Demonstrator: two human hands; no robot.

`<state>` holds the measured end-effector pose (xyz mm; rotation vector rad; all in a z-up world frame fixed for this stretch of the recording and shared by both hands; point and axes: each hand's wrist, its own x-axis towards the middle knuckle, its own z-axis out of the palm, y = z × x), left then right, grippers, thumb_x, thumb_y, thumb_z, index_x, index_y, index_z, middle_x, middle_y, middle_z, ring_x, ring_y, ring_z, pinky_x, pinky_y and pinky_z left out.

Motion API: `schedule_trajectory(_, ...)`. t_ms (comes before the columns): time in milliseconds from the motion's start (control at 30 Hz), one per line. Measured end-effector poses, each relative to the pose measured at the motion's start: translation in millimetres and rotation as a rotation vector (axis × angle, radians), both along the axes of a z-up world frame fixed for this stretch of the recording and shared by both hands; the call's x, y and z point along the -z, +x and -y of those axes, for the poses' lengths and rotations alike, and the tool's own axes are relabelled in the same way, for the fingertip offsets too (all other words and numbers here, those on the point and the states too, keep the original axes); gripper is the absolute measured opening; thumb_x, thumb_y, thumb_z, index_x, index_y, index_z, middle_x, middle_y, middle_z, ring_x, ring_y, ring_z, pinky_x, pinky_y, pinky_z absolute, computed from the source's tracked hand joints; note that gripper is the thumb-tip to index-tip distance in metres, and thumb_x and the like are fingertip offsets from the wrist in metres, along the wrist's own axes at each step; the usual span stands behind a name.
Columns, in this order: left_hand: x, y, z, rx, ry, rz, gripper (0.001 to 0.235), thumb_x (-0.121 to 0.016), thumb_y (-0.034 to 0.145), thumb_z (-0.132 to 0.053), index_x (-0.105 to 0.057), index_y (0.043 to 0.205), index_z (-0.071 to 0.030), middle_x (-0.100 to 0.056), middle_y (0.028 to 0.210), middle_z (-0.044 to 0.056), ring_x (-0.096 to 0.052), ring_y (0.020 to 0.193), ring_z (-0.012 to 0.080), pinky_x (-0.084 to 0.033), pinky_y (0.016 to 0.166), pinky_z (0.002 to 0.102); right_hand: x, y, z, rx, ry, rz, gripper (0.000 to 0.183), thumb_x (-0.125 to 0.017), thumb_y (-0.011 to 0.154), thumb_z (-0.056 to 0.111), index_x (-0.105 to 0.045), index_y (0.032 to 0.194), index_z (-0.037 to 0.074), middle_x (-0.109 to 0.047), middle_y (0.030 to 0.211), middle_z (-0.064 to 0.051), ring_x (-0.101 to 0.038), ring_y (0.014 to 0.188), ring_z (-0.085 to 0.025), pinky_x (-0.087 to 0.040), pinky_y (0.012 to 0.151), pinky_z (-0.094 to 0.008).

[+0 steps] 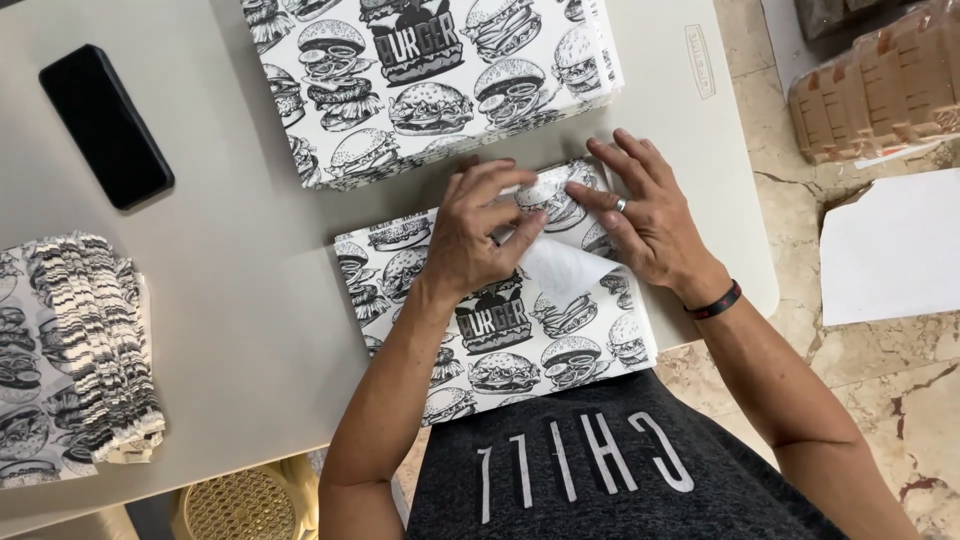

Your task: Folding printed paper sheets into a specific rectangular shape on a table.

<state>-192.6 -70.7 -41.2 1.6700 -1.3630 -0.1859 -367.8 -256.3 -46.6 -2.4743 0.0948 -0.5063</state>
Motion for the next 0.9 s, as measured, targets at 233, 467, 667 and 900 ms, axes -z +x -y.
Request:
schedule_trajectory(233, 24.0, -0.4, -4.6, -0.021, -0.188, -0.184, 0.014, -0.087, 0.083, -0.018, -0.076, 0.091, -0.017, -0.073, 0.091, -0.002, -0.070, 0.108, 0.0248, -0.042, 0.111, 0.047, -2.6, -4.7, 7.3, 0.022, 0.244, 0.142, 0.056, -0.023, 0.110, 0.037, -0.061, 0.140, 0.009, -0.049, 0.148, -0.025, -0.036, 0.145, -0.045, -0.028, 0.118, -0.060)
schedule_trajectory(467, 27.5, 6.3, -8.1, 0.080, -0.110, -0.260, 0.022, -0.070, 0.097, -0.034, -0.073, 0.088, -0.014, -0.065, 0.080, 0.000, -0.068, 0.099, 0.0226, -0.040, 0.110, 0.048, 0.6, 1.0, 4.8, 0.036, 0.208, 0.144, 0.048, -0.031, 0.111, 0.029, -0.070, 0.129, 0.007, -0.052, 0.145, -0.026, -0.038, 0.143, -0.050, -0.031, 0.116, -0.062)
schedule_trajectory(667, 27.2, 5.1, 2.3, -0.057, -0.014, -0.165, 0.044, -0.064, 0.101, -0.030, -0.064, 0.061, -0.013, -0.069, 0.098, 0.000, -0.067, 0.102, 0.0239, -0.048, 0.091, 0.043, -3.4, 2.7, 1.4, 0.037, 0.144, 0.122, 0.041, -0.041, 0.110, 0.027, -0.071, 0.128, 0.007, -0.055, 0.143, -0.026, -0.041, 0.140, -0.052, -0.035, 0.113, -0.061)
schedule_trajectory(900, 20.5, 2.5, 1.9, -0.078, -0.005, -0.049, 0.035, -0.079, 0.093, -0.026, -0.064, 0.064, -0.013, -0.073, 0.111, 0.000, -0.067, 0.111, 0.0261, -0.051, 0.086, 0.039, -3.0, 2.4, 1.9, 0.022, 0.079, 0.086, 0.043, -0.040, 0.110, 0.031, -0.072, 0.129, 0.009, -0.056, 0.144, -0.025, -0.039, 0.142, -0.051, -0.032, 0.115, -0.061)
